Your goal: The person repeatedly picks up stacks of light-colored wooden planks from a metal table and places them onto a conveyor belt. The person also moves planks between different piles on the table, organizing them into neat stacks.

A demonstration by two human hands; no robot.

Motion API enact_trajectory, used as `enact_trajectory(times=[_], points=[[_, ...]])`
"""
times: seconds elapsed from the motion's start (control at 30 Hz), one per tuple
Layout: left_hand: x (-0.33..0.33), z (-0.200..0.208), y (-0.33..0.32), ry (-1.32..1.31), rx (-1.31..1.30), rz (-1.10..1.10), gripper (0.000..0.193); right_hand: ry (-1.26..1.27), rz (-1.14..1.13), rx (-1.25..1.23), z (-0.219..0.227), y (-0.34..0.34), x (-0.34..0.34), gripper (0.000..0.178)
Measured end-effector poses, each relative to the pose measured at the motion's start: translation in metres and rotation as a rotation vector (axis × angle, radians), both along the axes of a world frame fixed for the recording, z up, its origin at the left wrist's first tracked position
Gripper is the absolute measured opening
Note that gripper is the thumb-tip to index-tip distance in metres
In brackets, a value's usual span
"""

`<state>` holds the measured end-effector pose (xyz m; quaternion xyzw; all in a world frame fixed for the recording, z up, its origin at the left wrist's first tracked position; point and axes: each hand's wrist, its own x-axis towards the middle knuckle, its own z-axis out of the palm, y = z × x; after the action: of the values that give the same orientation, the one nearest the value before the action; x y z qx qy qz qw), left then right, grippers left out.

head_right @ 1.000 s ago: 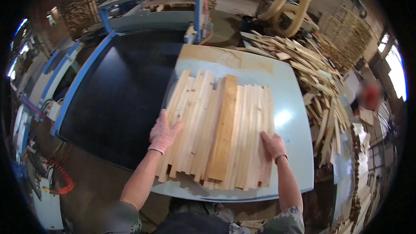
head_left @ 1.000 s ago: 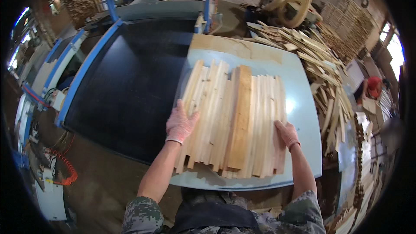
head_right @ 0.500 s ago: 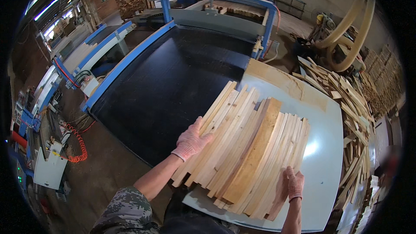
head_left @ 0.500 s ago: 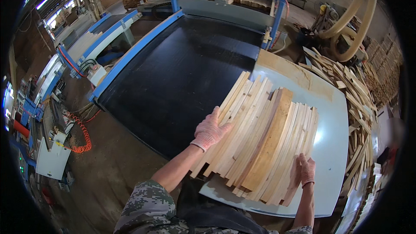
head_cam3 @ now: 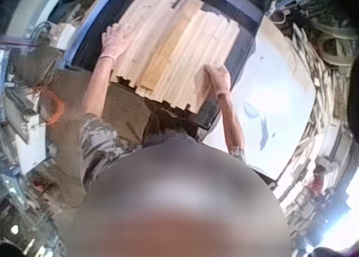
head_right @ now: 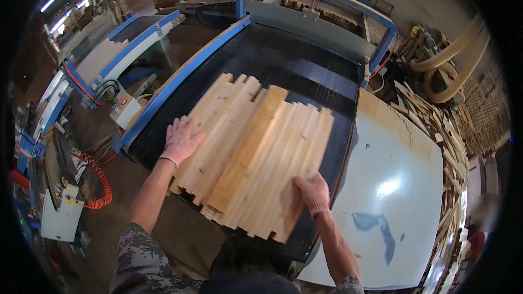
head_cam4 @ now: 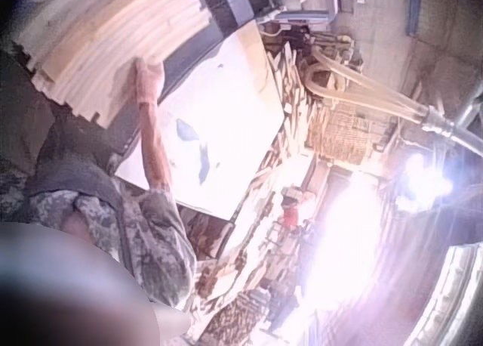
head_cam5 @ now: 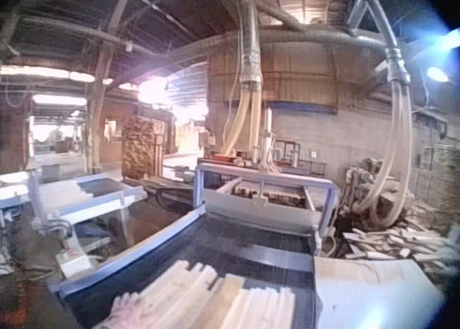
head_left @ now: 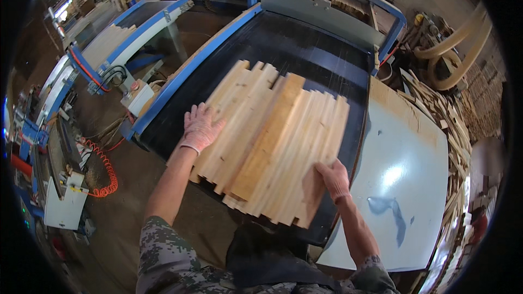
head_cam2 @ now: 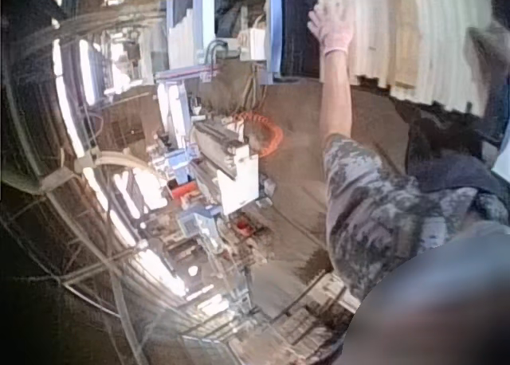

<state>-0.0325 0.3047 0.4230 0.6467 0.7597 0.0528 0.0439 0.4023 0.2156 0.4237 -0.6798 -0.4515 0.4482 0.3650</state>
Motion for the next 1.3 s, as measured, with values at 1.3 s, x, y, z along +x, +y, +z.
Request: enact_trajectory(times=[1.3], points=[[0.175,0.073,-0.032,-0.437,-0.026,-0.351,0.065,0.563,-0.15,0.005,-0.021,-0.117,-0.047,0.076]])
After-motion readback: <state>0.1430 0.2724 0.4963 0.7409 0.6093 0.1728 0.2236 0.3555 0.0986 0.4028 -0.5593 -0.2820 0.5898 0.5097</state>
